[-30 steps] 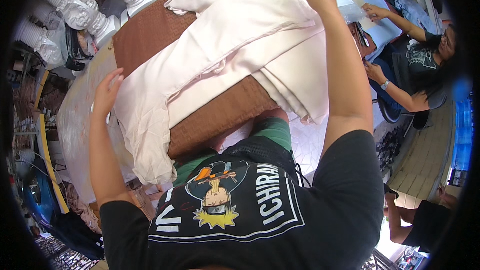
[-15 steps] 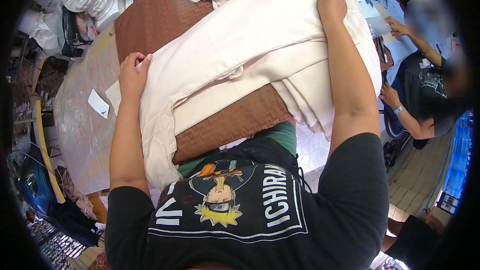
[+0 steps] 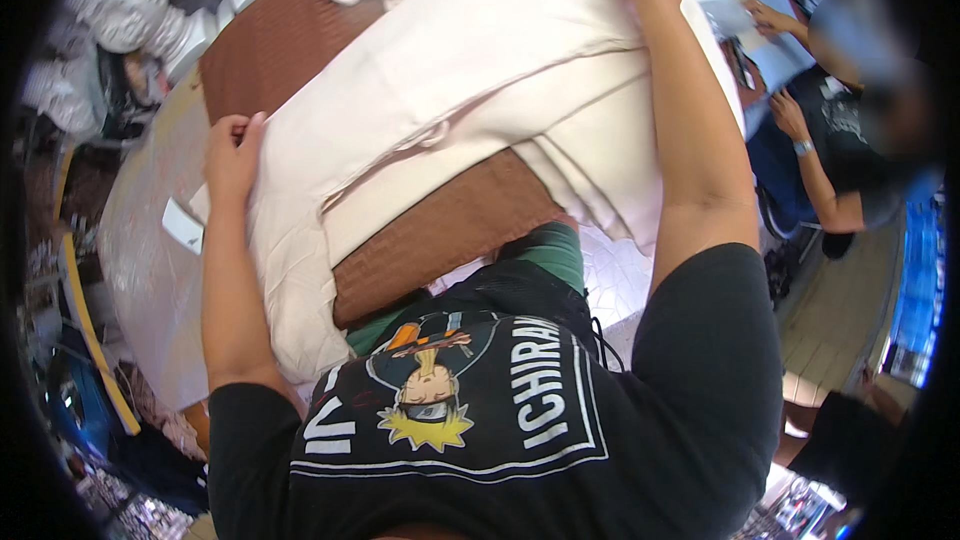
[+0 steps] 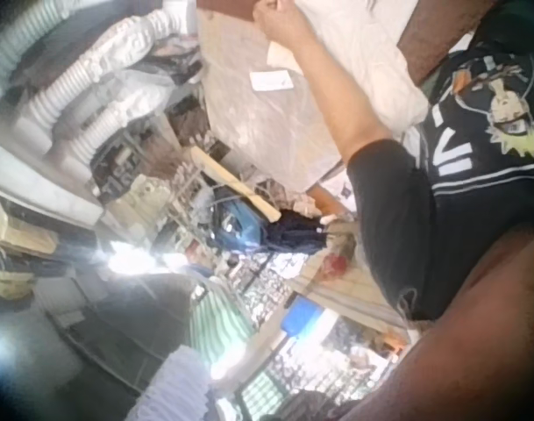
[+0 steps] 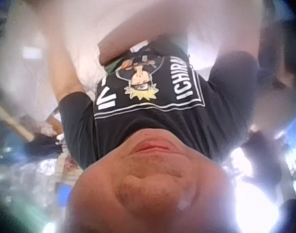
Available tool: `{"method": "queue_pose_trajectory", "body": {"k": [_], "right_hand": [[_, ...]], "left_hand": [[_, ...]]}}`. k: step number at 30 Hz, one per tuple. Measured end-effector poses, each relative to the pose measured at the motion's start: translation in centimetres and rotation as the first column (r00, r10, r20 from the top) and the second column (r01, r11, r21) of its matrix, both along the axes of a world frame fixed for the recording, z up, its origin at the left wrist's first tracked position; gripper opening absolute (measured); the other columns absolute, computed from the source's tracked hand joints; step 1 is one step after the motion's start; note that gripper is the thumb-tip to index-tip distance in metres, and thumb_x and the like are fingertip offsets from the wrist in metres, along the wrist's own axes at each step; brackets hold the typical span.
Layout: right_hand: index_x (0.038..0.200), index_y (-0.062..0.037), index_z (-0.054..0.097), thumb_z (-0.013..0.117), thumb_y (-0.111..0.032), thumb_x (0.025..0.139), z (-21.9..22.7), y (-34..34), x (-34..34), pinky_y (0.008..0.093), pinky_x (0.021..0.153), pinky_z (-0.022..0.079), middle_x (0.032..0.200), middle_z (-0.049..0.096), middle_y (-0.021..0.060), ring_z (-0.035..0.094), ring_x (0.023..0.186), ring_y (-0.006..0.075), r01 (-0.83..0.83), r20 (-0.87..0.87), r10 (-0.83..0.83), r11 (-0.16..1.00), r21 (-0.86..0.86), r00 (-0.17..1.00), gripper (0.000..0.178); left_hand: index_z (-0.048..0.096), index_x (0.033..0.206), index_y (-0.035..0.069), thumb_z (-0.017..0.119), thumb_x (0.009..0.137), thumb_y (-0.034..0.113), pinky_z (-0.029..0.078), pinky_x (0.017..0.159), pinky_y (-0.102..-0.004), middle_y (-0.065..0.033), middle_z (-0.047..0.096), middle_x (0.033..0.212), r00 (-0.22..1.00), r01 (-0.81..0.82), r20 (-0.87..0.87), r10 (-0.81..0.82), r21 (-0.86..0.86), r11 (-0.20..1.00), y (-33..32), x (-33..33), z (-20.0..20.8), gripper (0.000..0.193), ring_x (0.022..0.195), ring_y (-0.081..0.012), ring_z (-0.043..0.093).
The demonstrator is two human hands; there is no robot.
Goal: The person picks up a folded shirt, unfolds it on a table to check the collar and seams, then places a foam board inside and begins folding it back together.
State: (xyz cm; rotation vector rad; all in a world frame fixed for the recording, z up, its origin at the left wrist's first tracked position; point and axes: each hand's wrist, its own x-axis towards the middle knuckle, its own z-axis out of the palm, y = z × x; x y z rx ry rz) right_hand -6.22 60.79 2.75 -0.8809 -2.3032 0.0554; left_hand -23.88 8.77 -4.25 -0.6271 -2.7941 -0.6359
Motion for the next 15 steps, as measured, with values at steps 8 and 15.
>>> {"method": "queue_pose_trajectory", "body": {"k": [8,15], "right_hand": [[0.078,-0.0017,0.068,0.063,-0.061,0.072,5.1,-1.6,9.9,0.034,0.061,0.048,0.065,0.063,0.0107,0.06,0.059,0.0216,0.08,0.293,0.06,0.892,-0.445,0.954,0.059],[0.079,-0.0008,0.067,0.068,-0.045,0.074,2.8,-5.9,9.0,0.0304,0.058,0.045,0.063,0.061,0.0073,0.058,0.06,0.0182,0.033,0.318,0.11,0.911,-0.411,0.942,0.044]], "left_hand": [[0.042,0.134,0.008,0.05,0.09,0.041,0.021,0.108,-0.0476,-0.0139,0.037,0.142,0.904,0.413,-0.126,-0.409,0.012,0.911,6.9,4.2,3.2,0.055,0.134,-0.0328,0.027],[0.019,0.145,0.01,0.039,0.091,0.052,0.006,0.108,-0.0584,-0.0149,0.012,0.152,0.865,0.502,0.087,-0.495,-0.182,0.845,13.4,10.4,-0.1,0.071,0.14,-0.0365,0.006]]}}
